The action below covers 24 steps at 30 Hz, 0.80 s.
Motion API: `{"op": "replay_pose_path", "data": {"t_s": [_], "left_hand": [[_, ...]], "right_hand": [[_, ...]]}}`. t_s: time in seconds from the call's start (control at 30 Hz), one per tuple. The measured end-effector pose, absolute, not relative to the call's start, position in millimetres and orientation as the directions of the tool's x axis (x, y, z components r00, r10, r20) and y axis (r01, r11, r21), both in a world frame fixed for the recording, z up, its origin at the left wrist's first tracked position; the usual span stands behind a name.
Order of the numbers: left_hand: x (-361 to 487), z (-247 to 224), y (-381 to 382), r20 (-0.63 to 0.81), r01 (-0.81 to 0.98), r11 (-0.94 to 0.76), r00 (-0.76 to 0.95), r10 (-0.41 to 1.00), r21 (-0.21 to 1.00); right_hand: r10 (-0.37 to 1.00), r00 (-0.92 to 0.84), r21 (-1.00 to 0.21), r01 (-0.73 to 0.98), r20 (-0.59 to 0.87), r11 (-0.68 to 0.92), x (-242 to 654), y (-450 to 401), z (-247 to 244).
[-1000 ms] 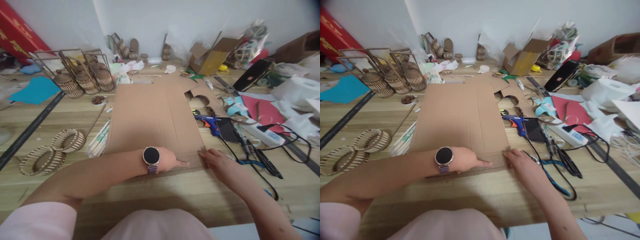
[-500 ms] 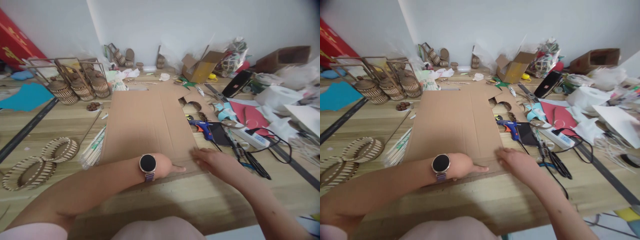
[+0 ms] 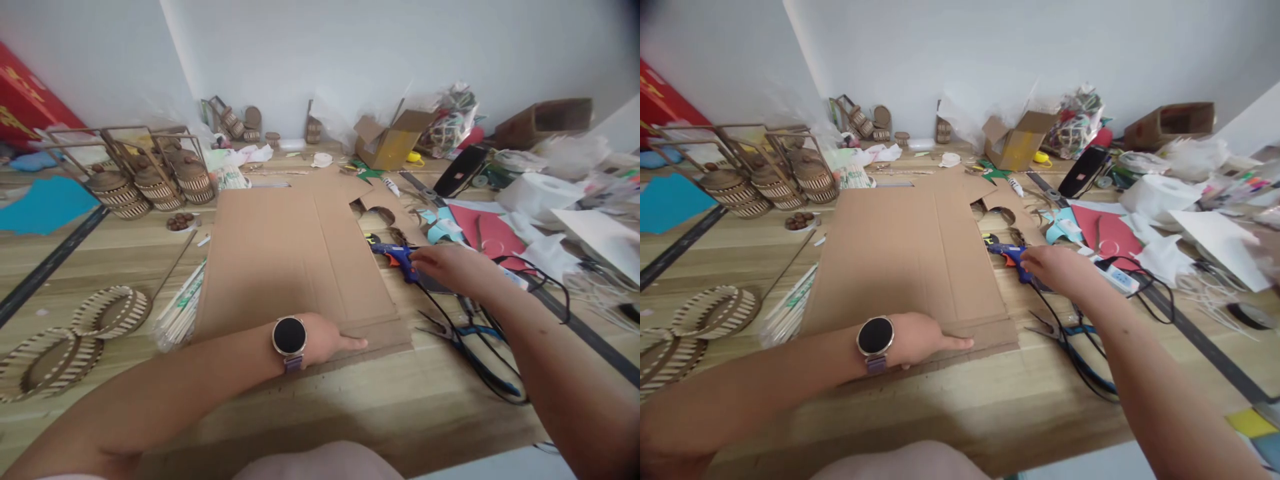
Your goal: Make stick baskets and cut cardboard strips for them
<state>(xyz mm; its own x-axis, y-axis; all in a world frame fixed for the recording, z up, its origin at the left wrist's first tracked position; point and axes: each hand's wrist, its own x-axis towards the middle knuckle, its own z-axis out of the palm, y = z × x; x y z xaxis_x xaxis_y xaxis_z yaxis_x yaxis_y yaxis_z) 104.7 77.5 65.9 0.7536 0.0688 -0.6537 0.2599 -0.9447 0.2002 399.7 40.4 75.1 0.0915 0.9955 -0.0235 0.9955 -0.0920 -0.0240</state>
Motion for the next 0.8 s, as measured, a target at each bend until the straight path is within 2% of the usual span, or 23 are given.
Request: {"op": "replay_pose_path", "data": {"t_s": [0.13,0.27,0.4,0.57,0.8], "left_hand": [[104.3,68.0,76.5,-0.625,0.290,-0.930,0.775,0.091,0.224],[102.2,47.5,81.1,-0.620,0.270,-0.927,0.783,0.053,0.261],[99.7,31.4,84.3,-0.566,0.272,-0.914,0.823,0.059,0.301],[100.9,42.3,83.6,-0.559,0.228,-0.931,0.829,0.031,0.286],[102.3,52.2,80.6,-0.606,0.237,-0.945,0.794,0.053,0.228]], "right_hand": [[0.986,0.142,-0.042,0.988,-0.090,-0.146,404.1,36.4,79.4],[0.966,0.235,-0.060,0.968,-0.108,-0.243,411.8,10.0,68.8],[0.923,0.381,-0.063,0.921,-0.055,-0.384,427.0,-30.1,60.5],[0.833,0.552,-0.020,0.834,0.023,-0.552,446.1,-69.7,65.1],[0.839,0.544,0.040,0.839,-0.019,-0.543,452.3,-51.4,43.8]]}}
